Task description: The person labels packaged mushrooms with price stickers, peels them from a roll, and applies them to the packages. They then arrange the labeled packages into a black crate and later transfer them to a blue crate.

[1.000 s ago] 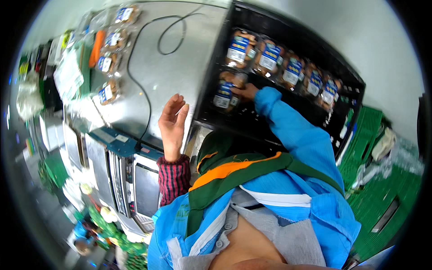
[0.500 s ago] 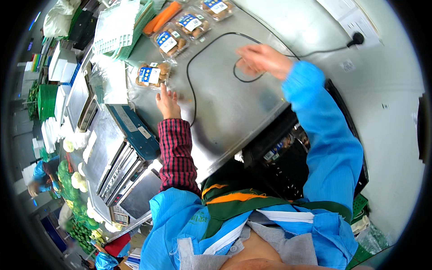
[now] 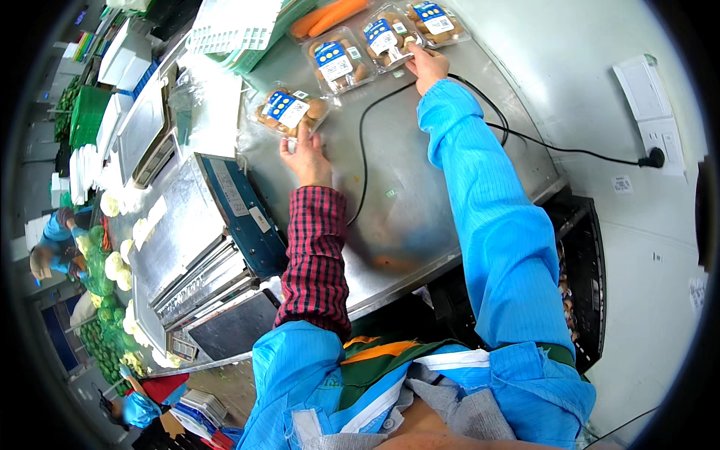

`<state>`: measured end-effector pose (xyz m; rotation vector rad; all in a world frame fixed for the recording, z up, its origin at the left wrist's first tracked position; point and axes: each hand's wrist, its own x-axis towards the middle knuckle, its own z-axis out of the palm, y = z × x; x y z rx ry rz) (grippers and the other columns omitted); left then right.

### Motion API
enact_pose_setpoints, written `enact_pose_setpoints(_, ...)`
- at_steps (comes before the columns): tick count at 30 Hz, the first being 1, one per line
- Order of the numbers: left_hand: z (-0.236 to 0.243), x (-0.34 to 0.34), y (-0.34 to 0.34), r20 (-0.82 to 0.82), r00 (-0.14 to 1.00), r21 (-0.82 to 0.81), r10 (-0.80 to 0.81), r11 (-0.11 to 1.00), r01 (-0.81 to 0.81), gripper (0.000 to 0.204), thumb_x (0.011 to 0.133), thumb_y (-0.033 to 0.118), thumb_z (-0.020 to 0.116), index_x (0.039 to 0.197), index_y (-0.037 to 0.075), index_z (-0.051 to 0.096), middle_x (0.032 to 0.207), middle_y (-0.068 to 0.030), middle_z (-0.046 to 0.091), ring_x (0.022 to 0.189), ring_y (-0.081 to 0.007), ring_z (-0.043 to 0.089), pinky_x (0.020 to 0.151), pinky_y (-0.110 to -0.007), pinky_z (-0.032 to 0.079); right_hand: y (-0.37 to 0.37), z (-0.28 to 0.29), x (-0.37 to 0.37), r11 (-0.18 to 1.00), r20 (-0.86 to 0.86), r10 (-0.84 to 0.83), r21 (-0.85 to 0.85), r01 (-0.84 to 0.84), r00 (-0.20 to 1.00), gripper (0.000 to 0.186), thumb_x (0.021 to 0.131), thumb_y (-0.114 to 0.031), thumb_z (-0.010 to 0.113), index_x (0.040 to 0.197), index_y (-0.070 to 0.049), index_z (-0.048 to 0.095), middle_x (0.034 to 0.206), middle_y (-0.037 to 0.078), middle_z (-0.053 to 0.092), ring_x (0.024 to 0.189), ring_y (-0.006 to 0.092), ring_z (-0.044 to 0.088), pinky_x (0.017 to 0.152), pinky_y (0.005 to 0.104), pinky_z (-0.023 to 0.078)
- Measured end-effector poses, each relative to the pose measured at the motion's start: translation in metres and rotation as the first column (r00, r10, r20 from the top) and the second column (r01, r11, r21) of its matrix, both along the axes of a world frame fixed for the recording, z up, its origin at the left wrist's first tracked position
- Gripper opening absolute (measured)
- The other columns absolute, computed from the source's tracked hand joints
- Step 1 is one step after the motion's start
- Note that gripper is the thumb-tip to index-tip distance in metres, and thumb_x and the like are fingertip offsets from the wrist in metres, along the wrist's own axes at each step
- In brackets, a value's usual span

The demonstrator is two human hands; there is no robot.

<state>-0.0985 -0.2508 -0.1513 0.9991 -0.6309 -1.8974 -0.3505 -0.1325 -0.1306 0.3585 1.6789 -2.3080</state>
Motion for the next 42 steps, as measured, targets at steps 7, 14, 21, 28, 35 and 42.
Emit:
enact_pose_setpoints(7,0.043,0.052,0.038,-0.227,0.927,-0.143,-0.299,0.952,0.272,0.037,0.089,0.012,0.062,0.122,0.005,0.045,0.112,-0.0094,0.056,0.095,-0.0198,0.057,0.085,-0.033,0.051,0.153,0.103,0.076,0.861,-0.308,0.354,-0.262,-0.436,0.883,0.038,0.087,-0.017,0.063,0.115,0.005,0.051,0.113,0.015,0.058,0.105,0.0252,0.058,0.094,0.0344,0.047)
enact_pose_setpoints(14,0.115,0.098,0.129,-0.231,0.805,-0.207,-0.546,0.836,0.508,0.043,0.088,0.017,0.064,0.125,0.003,0.047,0.118,-0.0080,0.056,0.104,-0.0187,0.056,0.097,-0.033,0.047,0.325,0.170,0.195,0.800,-0.416,0.587,0.426,-0.422,0.694,0.041,0.089,-0.023,0.063,0.119,0.002,0.052,0.116,0.015,0.059,0.109,0.0254,0.057,0.098,0.0363,0.044)
enact_pose_setpoints(21,0.137,0.138,0.180,-0.189,0.690,-0.227,-0.699,0.715,0.662,0.040,0.089,0.017,0.063,0.125,0.005,0.048,0.121,-0.0064,0.055,0.106,-0.0172,0.055,0.101,-0.033,0.044,0.460,0.114,0.399,0.973,0.234,0.221,-0.119,-0.197,0.947,0.052,0.088,-0.029,0.066,0.127,-0.001,0.047,0.120,0.009,0.056,0.112,0.0206,0.052,0.099,0.0376,0.040)
enact_pose_setpoints(28,0.146,0.155,0.226,-0.183,0.621,-0.236,-0.762,0.647,0.725,0.047,0.088,0.016,0.064,0.130,0.008,0.043,0.123,-0.0055,0.053,0.110,-0.0165,0.053,0.100,-0.037,0.045,0.503,0.008,0.456,0.954,0.454,0.158,0.160,-0.254,0.877,0.049,0.085,-0.027,0.070,0.120,0.003,0.052,0.114,0.010,0.059,0.104,0.0193,0.056,0.093,0.0350,0.043)
enact_pose_setpoints(35,0.157,0.167,0.272,-0.096,0.519,-0.309,-0.850,0.521,0.796,0.047,0.090,0.018,0.061,0.132,0.007,0.042,0.128,-0.0054,0.051,0.116,-0.0177,0.051,0.104,-0.036,0.040,0.503,-0.047,0.455,0.954,0.466,0.215,0.088,-0.287,0.858,0.064,0.082,-0.037,0.071,0.124,0.006,0.049,0.117,0.017,0.058,0.104,0.0245,0.058,0.087,0.0368,0.048)
enact_pose_setpoints(42,0.166,0.164,0.328,-0.107,0.339,-0.270,-0.935,0.356,0.895,0.058,0.087,0.010,0.063,0.137,0.005,0.033,0.131,-0.0089,0.047,0.115,-0.0206,0.051,0.099,-0.038,0.043,0.507,-0.024,0.435,0.588,0.628,0.269,0.493,-0.641,0.730,0.069,0.080,-0.052,0.067,0.115,0.007,0.057,0.116,0.022,0.059,0.103,0.0296,0.060,0.086,0.0397,0.049)
